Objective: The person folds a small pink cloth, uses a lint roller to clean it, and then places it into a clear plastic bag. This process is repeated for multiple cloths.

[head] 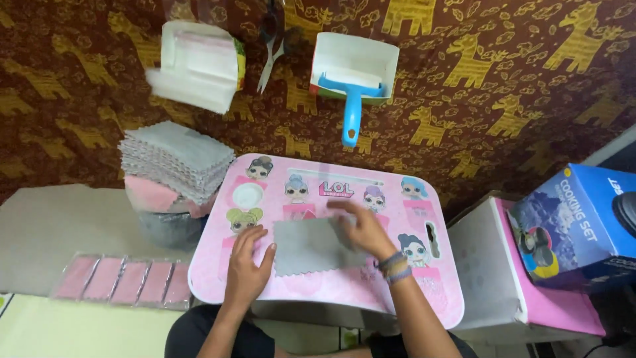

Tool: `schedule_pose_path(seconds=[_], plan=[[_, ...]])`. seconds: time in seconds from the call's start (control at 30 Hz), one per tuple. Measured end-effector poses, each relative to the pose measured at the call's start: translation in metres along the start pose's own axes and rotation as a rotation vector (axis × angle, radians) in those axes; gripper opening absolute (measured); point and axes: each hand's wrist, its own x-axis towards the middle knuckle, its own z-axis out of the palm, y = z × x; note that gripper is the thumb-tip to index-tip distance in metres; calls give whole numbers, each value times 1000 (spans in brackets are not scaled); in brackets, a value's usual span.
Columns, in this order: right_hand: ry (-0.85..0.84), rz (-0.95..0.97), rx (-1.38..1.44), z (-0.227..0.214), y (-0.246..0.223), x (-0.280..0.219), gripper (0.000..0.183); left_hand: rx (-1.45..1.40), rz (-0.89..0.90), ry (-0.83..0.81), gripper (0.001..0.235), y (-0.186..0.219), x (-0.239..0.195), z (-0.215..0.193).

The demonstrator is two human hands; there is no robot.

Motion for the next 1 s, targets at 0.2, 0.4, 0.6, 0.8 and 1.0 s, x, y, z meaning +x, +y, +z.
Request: schedule_pose_path(seconds=[0.2, 0.4, 0.6, 0.8, 1.0], plan=[[-69, -40, -479, 9, 42, -76, 44, 128, 409, 14, 32, 30, -12, 2], [130, -132, -636, 12, 33, -156, 41, 274, 784, -397, 56, 55, -45, 37], [80, -183, -485, 0, 9, -194, 65, 118, 830, -403, 23, 44, -55, 49], [186, -224, -167, 6, 38, -168, 31, -123, 392, -322, 10, 44, -42, 56], [374, 146, 87, 15, 55, -104, 15, -96, 81, -176, 34, 47, -4, 68]])
